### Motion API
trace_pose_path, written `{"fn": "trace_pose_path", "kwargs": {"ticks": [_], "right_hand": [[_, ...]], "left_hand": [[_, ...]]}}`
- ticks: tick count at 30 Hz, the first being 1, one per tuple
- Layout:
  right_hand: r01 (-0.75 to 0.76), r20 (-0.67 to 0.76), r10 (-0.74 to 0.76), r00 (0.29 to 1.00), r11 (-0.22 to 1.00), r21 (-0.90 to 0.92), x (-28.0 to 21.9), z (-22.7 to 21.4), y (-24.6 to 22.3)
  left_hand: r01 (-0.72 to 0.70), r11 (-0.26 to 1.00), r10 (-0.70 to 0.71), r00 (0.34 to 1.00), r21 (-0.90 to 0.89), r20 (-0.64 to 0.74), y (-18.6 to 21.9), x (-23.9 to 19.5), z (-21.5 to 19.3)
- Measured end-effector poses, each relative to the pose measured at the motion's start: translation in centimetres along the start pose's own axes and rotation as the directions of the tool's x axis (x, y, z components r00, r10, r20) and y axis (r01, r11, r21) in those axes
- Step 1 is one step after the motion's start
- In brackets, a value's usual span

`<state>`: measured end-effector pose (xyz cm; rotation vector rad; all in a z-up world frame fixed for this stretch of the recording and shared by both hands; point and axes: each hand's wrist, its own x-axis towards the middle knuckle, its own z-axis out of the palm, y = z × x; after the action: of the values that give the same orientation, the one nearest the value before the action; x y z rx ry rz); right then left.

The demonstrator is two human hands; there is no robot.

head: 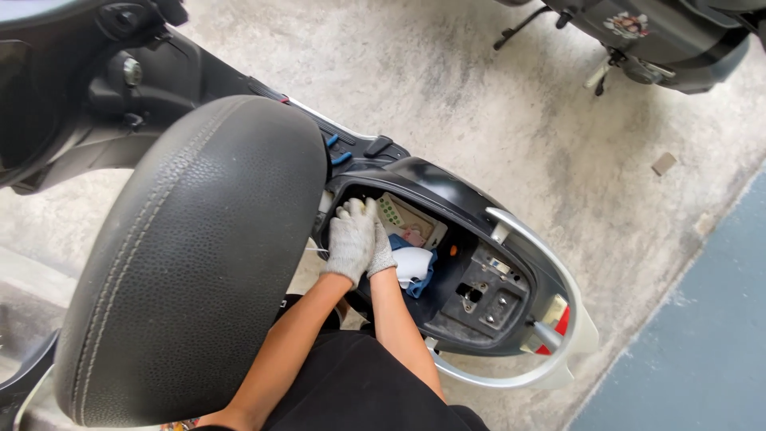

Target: The person opens the scooter seat and uses a screwdriver to remove screws from the interior compartment. They continue unscrewing multiple fasteners around the storage area while the seat remains open.

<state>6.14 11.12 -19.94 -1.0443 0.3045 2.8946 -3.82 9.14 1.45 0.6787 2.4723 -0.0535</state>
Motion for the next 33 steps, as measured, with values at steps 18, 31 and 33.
{"fn": "trace_pose_path", "kwargs": {"ticks": [18,31,33], "right_hand": [[0.111,0.038,-0.118,0.992,0.980,0.167,-1.8,2.9,3.5],[0.020,-0.130,-0.008,0.992,0.996,0.091,-3.6,5.4,4.2],[0.048,-0.106,-0.035,0.994,0.991,0.123,-3.5,4.4,4.5]], "left_hand": [[0.142,0.973,-0.125,0.987,-0.182,0.101,-1.9,-1.0,1.3],[-0.122,0.984,0.110,0.989,-0.127,-0.101,-3.3,0.4,5.7],[0.015,0.995,-0.021,0.997,-0.094,-0.069,-2.4,1.1,4.4]]}}
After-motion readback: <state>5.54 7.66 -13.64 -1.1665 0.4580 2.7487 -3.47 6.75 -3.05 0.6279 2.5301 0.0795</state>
